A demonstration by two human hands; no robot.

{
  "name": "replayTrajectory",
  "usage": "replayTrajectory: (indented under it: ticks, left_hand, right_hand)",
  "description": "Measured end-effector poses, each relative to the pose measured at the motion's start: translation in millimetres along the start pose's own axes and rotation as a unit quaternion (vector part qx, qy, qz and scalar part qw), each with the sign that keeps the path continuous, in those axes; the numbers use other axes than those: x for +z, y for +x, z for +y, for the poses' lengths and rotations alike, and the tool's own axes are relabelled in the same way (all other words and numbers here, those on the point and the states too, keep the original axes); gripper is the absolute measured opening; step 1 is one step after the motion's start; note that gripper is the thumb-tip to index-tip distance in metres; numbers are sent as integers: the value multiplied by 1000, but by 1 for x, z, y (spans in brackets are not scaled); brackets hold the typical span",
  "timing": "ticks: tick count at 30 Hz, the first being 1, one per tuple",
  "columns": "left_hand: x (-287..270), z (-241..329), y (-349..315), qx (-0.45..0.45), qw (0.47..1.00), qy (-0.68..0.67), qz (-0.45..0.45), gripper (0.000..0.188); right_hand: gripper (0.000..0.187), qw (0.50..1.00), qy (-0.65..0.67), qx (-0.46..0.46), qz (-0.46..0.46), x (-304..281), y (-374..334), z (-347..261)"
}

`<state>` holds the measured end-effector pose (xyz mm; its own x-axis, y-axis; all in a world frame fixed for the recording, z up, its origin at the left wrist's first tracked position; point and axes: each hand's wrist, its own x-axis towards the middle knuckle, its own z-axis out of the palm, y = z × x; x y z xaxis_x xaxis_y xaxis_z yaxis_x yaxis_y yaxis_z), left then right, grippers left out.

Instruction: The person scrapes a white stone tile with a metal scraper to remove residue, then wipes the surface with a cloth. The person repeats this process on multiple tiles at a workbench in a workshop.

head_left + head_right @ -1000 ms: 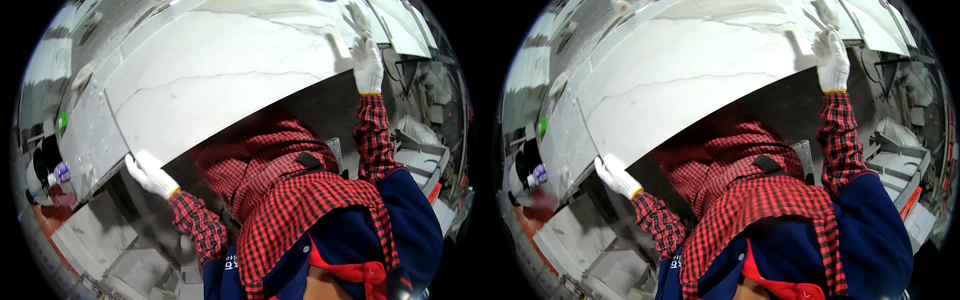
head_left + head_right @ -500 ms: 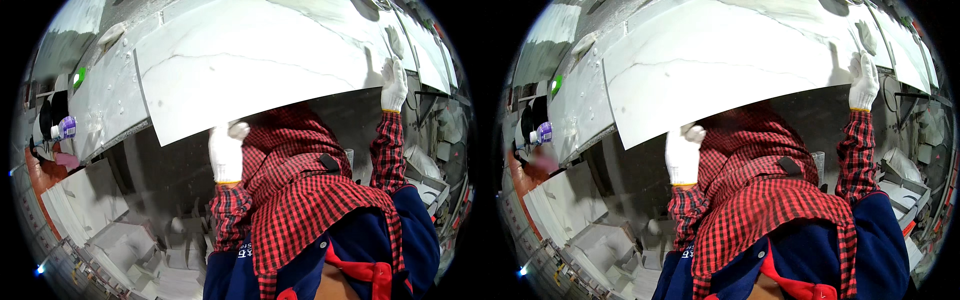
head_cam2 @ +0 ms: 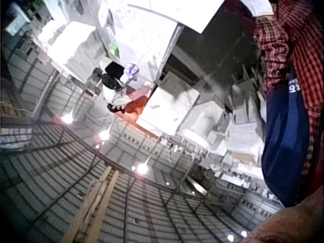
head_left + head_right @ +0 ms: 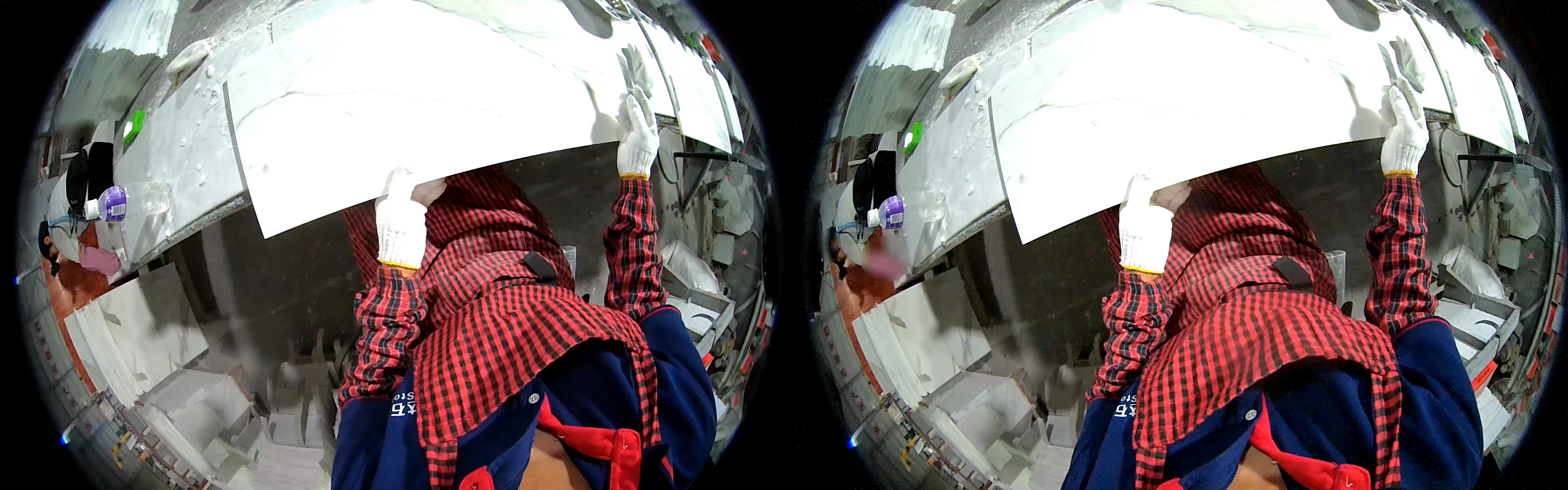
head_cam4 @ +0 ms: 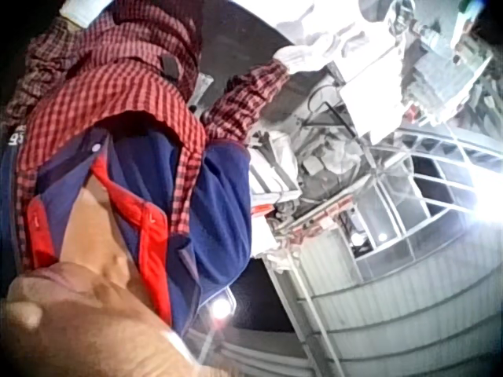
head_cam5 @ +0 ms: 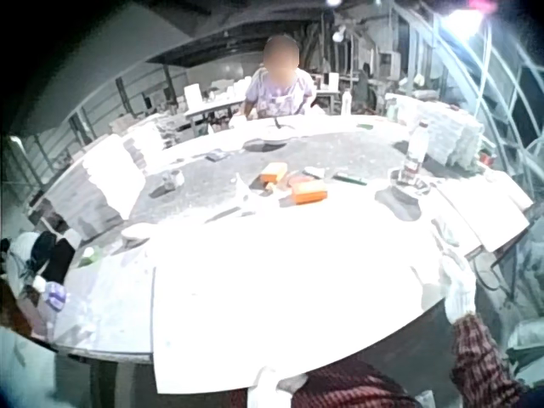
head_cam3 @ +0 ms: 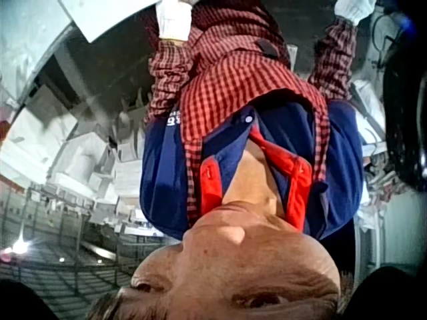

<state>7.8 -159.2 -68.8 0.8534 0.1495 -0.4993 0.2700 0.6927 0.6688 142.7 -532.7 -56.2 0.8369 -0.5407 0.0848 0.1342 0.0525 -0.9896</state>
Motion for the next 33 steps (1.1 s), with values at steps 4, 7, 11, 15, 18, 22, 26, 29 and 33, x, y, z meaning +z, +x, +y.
replayTrajectory:
  ticks: [4,7,11,15,18,22,26,29,33]
  left_hand:
    - [-19,-5,3,11,997,65,-40,47]
    - [-18,4,-13,-9,991,132,22,37]
    - [-38,-1,-24,48,980,195,4,33]
    - [-45,-5,-23,34,962,269,29,35]
    - [-49,-17,-20,96,952,289,15,38]
    - [-60,-27,-16,137,928,348,-5,35]
    - [-77,-35,-7,168,865,471,-42,27]
    - [-76,-36,-1,114,889,441,-47,24]
    - [-66,-29,1,-28,966,258,-4,34]
  right_hand:
    - [40,999,25,30,-11,-8,1,5]
    - [37,998,36,56,-10,-13,-18,-1]
    - [32,997,6,82,-3,-28,-32,3]
    - [30,997,-42,38,44,-13,-38,4]
    - [30,995,-50,19,87,-7,-38,10]
    - [30,992,-76,-15,97,-7,-35,24]
    - [29,988,-95,-20,118,-9,-33,34]
    - [32,984,-117,-11,131,-8,-33,34]
    - [33,990,-50,-28,132,-5,-34,39]
